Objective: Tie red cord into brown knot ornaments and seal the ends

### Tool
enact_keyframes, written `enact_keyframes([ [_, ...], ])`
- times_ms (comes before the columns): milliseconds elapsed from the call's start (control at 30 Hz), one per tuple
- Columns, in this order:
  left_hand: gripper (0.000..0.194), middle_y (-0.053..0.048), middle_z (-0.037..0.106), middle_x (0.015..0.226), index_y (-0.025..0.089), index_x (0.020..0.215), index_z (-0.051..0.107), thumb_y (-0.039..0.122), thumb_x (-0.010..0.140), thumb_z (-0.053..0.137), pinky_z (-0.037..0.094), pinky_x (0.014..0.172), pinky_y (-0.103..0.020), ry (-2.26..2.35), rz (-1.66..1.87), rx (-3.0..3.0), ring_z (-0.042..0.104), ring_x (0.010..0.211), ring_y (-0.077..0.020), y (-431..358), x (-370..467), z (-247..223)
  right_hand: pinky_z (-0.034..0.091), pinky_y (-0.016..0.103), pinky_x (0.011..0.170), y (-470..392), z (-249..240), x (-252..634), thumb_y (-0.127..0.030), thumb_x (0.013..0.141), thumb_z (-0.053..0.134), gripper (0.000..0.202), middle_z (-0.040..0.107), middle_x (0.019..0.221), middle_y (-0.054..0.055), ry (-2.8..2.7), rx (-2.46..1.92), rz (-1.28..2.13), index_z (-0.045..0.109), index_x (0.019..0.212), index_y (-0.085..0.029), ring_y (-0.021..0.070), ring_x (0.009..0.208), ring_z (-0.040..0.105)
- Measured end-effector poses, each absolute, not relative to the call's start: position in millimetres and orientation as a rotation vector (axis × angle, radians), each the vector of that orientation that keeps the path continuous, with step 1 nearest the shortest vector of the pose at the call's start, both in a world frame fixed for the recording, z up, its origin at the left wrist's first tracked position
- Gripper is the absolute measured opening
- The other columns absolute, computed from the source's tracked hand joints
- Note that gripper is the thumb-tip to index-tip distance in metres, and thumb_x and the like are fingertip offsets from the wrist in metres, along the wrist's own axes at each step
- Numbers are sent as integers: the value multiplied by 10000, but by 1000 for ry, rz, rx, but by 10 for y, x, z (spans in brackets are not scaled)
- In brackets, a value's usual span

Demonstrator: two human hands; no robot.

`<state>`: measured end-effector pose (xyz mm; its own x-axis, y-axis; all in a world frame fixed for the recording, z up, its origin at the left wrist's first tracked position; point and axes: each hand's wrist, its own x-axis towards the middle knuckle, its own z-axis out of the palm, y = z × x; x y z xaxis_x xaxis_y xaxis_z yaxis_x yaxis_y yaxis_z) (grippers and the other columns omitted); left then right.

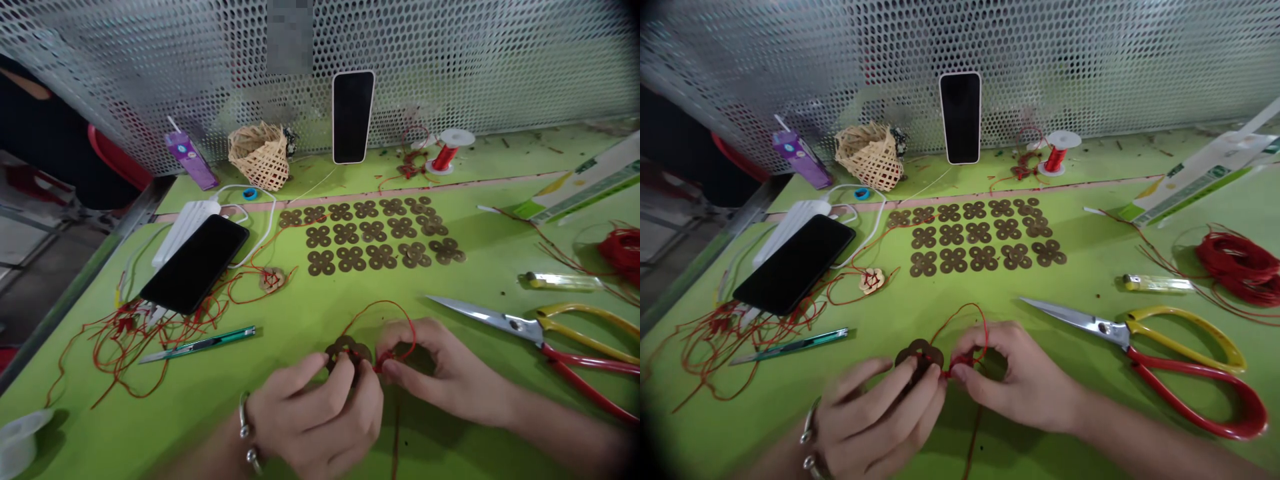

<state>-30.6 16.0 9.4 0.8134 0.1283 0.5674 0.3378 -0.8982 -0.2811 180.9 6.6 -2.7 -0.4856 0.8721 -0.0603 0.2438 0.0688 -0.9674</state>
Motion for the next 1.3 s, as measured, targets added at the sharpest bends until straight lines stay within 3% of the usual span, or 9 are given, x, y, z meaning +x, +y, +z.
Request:
enact_keyframes([
  [167,120,12,677,923,197,887,634,210,819,537,420,906,-330,-551,-864,-2845,575,989,-177,134,-242,88,426,202,591,79,-40,1833,-206,841,547,62,604,675,-25,-1769,-1102,1442,567,784,-190,95,622,539],
  [267,157,-43,668,973,165,940,560,203,789,540,425,932,-354,-898,-1046,-3075,565,1011,-191,129,-207,79,399,196,562,88,-40,1848,-193,834,554,65,578,652,-33,-1809,-1101,1408,564,769,-190,86,592,506],
  [400,240,-73,618,1096,177,1051,508,154,812,500,426,930,-356,-1372,-1047,-3304,519,1079,-189,164,-165,41,376,185,533,113,-40,1848,-185,833,558,63,558,636,-41,-1839,-1079,1370,570,771,-188,74,561,474],
  [567,88,-19,618,847,192,884,542,146,811,528,447,795,-320,-1630,-1051,-3448,554,841,-158,199,-140,13,397,183,563,127,-52,1842,-179,839,551,59,610,692,-22,-1868,-1047,1362,588,794,-185,76,601,522],
  [700,13,-13,598,754,188,800,563,183,801,550,428,706,-301,-1677,-1083,-3496,529,735,-151,204,-136,37,403,191,560,119,-71,1834,-187,843,551,65,612,687,-19,-1896,-1039,1334,588,790,-188,81,594,526],
  [900,63,-15,600,700,180,737,574,185,798,559,437,699,-300,-1653,-1183,-3460,528,693,-145,201,-121,10,410,216,554,112,-79,1799,-205,843,534,77,574,644,-18,-1989,-1067,1264,560,772,-191,98,571,504],
  [1300,70,23,562,623,184,691,534,131,729,560,412,616,-258,-1557,-999,-3311,495,613,-122,181,-108,-21,397,213,556,93,-81,1749,-185,820,527,74,581,643,-16,-2025,-1148,1189,560,754,-185,105,578,512],
])
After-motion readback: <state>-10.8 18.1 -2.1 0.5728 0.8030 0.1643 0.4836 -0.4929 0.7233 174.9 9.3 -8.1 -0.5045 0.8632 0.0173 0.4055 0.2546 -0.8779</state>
